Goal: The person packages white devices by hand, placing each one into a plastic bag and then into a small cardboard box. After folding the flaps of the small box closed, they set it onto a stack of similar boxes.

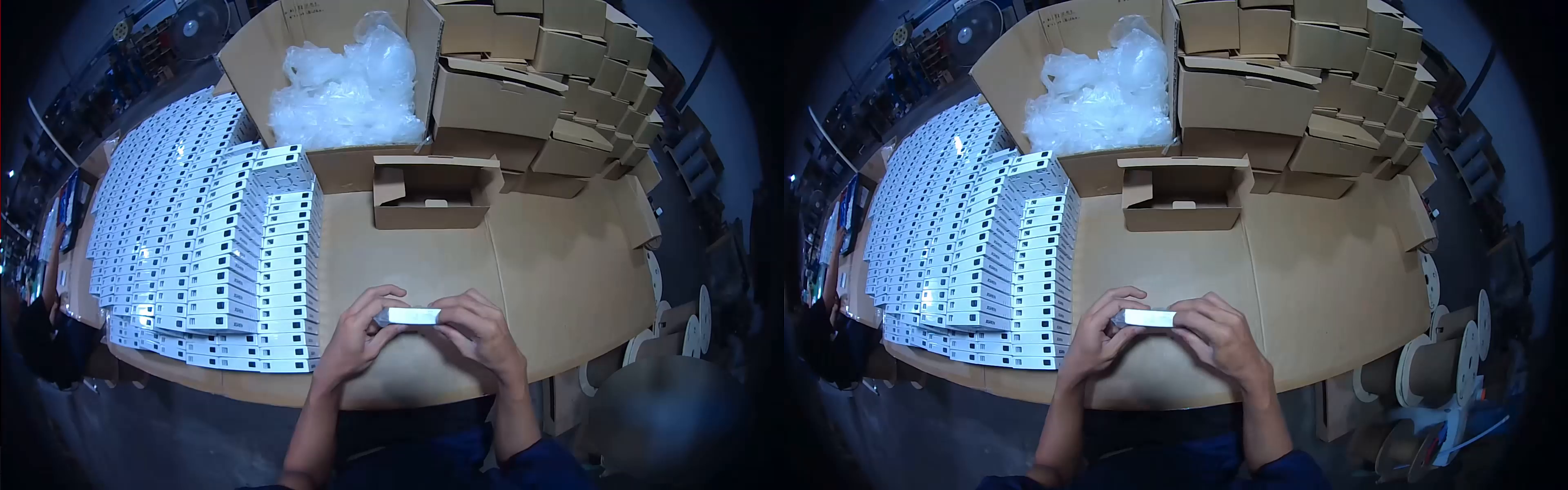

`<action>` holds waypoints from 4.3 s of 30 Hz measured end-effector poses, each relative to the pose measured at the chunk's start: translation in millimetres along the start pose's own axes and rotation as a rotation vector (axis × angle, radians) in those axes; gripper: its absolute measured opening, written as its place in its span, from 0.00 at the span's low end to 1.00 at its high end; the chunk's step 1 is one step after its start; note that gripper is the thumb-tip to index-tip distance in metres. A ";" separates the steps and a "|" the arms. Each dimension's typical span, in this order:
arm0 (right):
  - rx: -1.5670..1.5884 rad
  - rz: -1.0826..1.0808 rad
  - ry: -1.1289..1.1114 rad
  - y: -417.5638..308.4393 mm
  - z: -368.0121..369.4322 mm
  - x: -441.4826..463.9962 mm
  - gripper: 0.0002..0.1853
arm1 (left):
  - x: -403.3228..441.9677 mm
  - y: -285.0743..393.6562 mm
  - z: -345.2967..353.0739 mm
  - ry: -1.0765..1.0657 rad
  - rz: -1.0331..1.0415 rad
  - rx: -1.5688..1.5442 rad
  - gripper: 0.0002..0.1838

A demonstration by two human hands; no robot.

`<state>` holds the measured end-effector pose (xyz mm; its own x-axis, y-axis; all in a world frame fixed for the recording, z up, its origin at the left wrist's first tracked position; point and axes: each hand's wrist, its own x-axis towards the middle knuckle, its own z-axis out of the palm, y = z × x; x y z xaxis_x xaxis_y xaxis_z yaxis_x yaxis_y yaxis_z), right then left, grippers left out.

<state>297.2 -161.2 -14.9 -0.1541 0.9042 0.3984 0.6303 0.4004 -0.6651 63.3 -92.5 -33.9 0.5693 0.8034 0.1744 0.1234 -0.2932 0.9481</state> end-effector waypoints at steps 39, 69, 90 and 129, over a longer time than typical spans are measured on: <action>-0.690 0.294 0.626 134.3 -9.2 118.2 0.08 | 120.3 -50.6 14.8 0.399 -0.025 0.513 0.33; -0.615 0.270 0.412 143.3 -16.9 104.0 0.09 | 119.4 -48.8 10.3 0.466 0.125 0.379 0.27; -0.109 -0.322 -0.069 18.0 96.9 251.8 0.43 | 114.7 -7.8 -158.5 0.498 0.150 1.037 0.31; 0.116 -0.071 0.281 26.0 -29.0 283.5 0.16 | 298.1 44.6 -185.0 -0.126 0.229 0.957 0.16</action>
<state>292.1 101.2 99.0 0.0325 0.8034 0.5945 0.5322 0.4896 -0.6907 88.1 229.8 109.6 0.7366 0.6307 0.2443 0.5727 -0.7738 0.2706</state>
